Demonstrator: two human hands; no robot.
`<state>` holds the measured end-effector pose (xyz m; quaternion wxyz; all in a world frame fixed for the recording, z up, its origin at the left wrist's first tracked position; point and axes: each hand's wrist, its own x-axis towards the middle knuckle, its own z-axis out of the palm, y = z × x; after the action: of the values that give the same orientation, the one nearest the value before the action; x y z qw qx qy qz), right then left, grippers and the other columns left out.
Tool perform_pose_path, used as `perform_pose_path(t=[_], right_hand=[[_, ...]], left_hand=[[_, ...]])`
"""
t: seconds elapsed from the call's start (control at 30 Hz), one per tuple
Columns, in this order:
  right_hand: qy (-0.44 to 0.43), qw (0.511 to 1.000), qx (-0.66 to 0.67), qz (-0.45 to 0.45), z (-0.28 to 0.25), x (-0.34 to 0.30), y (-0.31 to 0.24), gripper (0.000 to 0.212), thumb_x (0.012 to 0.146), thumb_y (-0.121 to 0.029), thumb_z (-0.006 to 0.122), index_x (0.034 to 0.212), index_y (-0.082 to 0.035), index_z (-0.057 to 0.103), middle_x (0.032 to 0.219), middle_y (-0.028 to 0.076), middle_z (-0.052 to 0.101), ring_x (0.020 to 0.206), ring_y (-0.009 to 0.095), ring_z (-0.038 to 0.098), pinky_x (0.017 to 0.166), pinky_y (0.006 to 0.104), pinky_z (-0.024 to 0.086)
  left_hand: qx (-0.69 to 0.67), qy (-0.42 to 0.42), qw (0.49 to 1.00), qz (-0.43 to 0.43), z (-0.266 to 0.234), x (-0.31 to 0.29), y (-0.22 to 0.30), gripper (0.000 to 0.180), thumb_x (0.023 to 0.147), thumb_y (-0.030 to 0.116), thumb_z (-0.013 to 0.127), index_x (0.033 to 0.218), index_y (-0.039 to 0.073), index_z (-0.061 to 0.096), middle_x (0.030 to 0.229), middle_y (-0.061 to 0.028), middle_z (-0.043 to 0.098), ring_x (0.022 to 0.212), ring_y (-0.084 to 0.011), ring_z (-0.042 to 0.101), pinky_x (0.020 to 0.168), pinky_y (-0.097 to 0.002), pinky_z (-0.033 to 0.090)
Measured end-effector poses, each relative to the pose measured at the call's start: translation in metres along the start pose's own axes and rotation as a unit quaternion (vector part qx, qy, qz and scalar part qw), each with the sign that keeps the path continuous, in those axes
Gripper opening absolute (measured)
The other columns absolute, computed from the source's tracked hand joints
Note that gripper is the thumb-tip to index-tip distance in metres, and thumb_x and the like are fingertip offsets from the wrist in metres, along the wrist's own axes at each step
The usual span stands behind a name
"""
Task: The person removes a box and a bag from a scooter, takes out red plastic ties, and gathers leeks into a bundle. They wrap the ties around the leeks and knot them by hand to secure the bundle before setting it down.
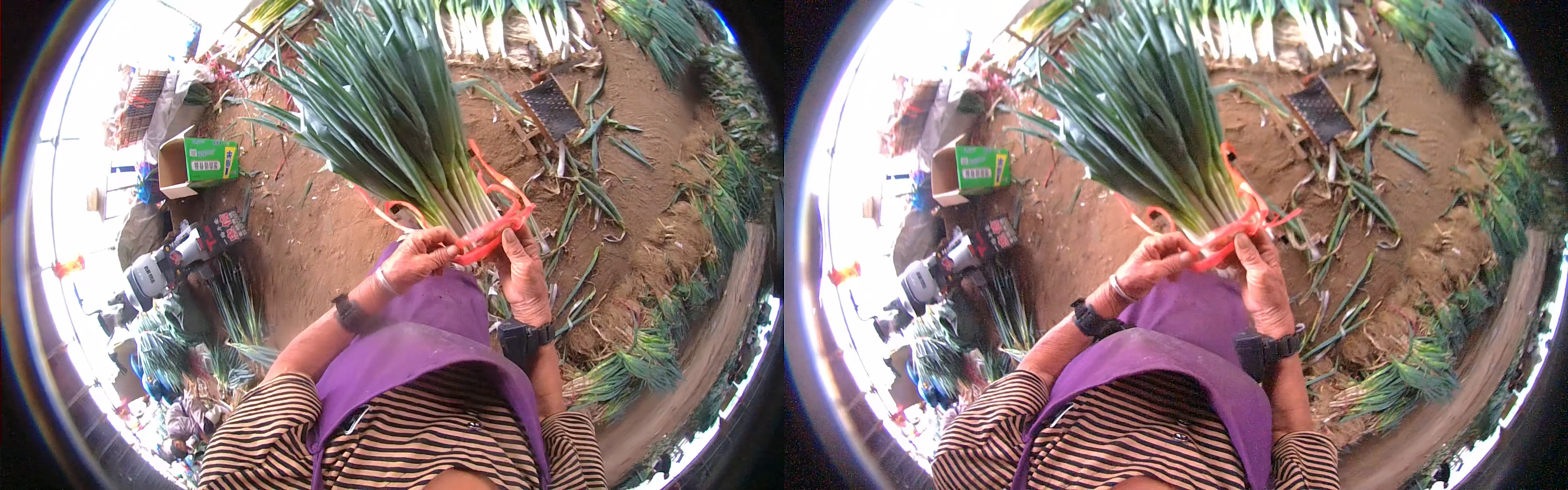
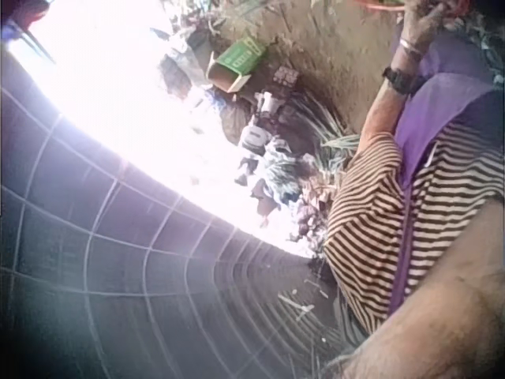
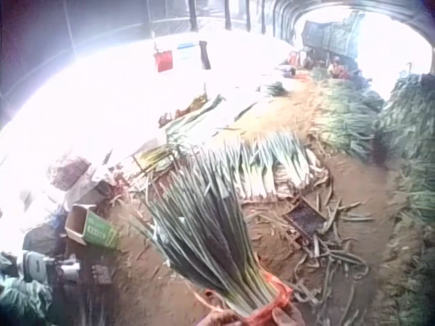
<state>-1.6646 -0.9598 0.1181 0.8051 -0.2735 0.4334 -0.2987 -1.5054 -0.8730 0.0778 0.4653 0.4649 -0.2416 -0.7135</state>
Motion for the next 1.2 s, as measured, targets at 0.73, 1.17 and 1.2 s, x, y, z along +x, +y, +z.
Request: perform_pose_path(t=[0.73,1.17,1.2], right_hand=[[0.367,0.881,0.205,-0.216,-0.321,-0.228,-0.038,0.026,0.089,-0.031,0.046,0.070,-0.014,0.043,0.050,-0.007,0.030,0.041,0.005,0.029,0.040,0.0215,0.033],[-0.129,0.968,0.144,0.161,-0.083,-0.096,0.026,0.036,0.088,-0.040,0.044,0.109,-0.012,0.050,0.056,-0.005,0.040,0.047,0.006,0.037,0.045,0.0213,0.036],[-0.159,0.954,0.196,0.163,-0.076,-0.095,0.025,0.042,0.088,-0.045,0.038,0.111,-0.011,0.048,0.056,-0.004,0.043,0.046,0.007,0.038,0.045,0.0224,0.037]], left_hand=[[0.077,0.431,0.879,0.187,-0.054,-0.131,0.041,0.010,0.086,0.014,0.050,0.088,0.006,0.056,0.062,0.0050,0.047,0.049,-0.0005,0.037,0.039,-0.0151,0.028],[0.356,-0.050,0.915,0.185,0.091,-0.092,0.015,0.019,0.079,0.005,0.055,0.097,0.002,0.059,0.090,-0.0109,0.062,0.083,-0.0184,0.059,0.074,-0.0297,0.045],[0.366,-0.080,0.905,0.201,0.095,-0.090,0.010,0.020,0.078,0.005,0.056,0.098,0.003,0.059,0.088,-0.0109,0.061,0.083,-0.0195,0.059,0.074,-0.0307,0.045]])
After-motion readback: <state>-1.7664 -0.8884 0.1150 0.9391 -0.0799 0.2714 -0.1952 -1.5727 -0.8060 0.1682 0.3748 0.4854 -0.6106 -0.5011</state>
